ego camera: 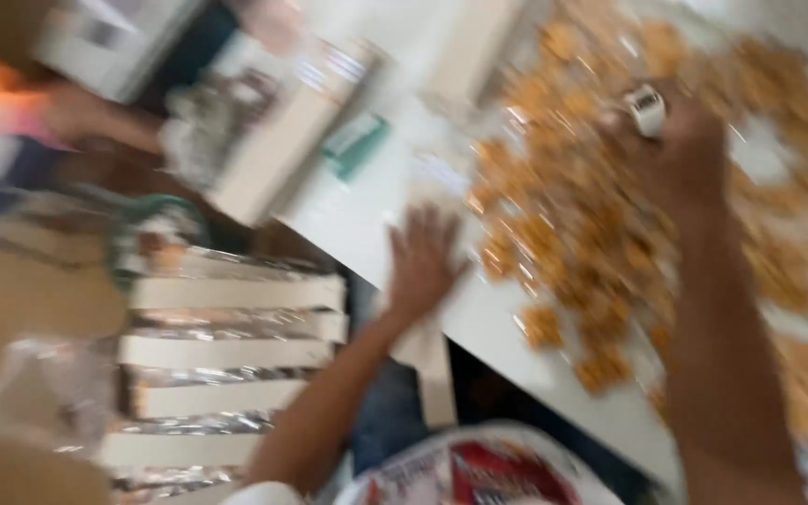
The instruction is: Stapling small plastic bags of nuts onto cardboard strips for retail display.
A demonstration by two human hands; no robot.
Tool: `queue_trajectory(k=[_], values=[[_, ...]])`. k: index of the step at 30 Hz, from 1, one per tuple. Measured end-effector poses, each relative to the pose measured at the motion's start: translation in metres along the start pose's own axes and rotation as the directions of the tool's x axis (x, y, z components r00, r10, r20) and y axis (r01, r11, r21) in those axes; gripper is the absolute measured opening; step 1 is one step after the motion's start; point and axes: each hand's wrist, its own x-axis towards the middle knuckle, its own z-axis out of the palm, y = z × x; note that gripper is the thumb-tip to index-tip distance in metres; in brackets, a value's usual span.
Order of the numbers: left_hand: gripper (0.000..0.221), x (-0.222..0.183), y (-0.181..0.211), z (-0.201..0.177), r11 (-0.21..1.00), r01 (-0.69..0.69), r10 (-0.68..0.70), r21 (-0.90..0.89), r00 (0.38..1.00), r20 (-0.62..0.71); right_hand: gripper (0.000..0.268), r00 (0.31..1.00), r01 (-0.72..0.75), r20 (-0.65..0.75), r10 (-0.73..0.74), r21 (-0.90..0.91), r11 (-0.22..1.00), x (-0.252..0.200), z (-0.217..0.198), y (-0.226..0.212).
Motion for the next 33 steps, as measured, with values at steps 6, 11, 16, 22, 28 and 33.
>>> queue_trajectory(k=[6,11,16,22,28,33], values=[[0.067,-0.062,-0.013,-0.087,0.982,0.038,-0.048,-0.185,0.998,-0.048,0.010,0.972,-0.124,-0.123,0.200,0.455,0.882,-0.150,-0.057,-0.037],[0.080,-0.128,-0.027,-0.086,0.967,0.223,-0.213,-0.121,0.973,0.088,0.010,0.954,-0.289,0.020,0.301,0.343,0.894,-0.236,-0.028,-0.091],[0.074,-0.129,-0.019,-0.083,0.960,0.214,-0.219,-0.180,0.976,-0.006,0.041,0.982,-0.147,0.081,0.172,-0.255,0.956,-0.243,0.029,-0.138],[0.052,-0.112,-0.043,-0.089,0.681,0.443,-0.322,-0.583,0.896,0.305,0.039,0.966,-0.237,0.068,0.249,-0.149,0.960,-0.214,0.076,-0.126],[0.035,-0.110,-0.043,-0.147,0.287,0.527,-0.399,-0.800,0.825,0.401,0.029,0.689,-0.725,0.307,0.657,0.320,0.610,-0.217,0.029,-0.119],[0.032,-0.102,-0.038,-0.149,0.161,0.333,-0.371,-0.929,0.893,0.256,0.023,0.969,-0.157,0.190,0.158,-0.020,0.987,-0.216,0.022,-0.106]])
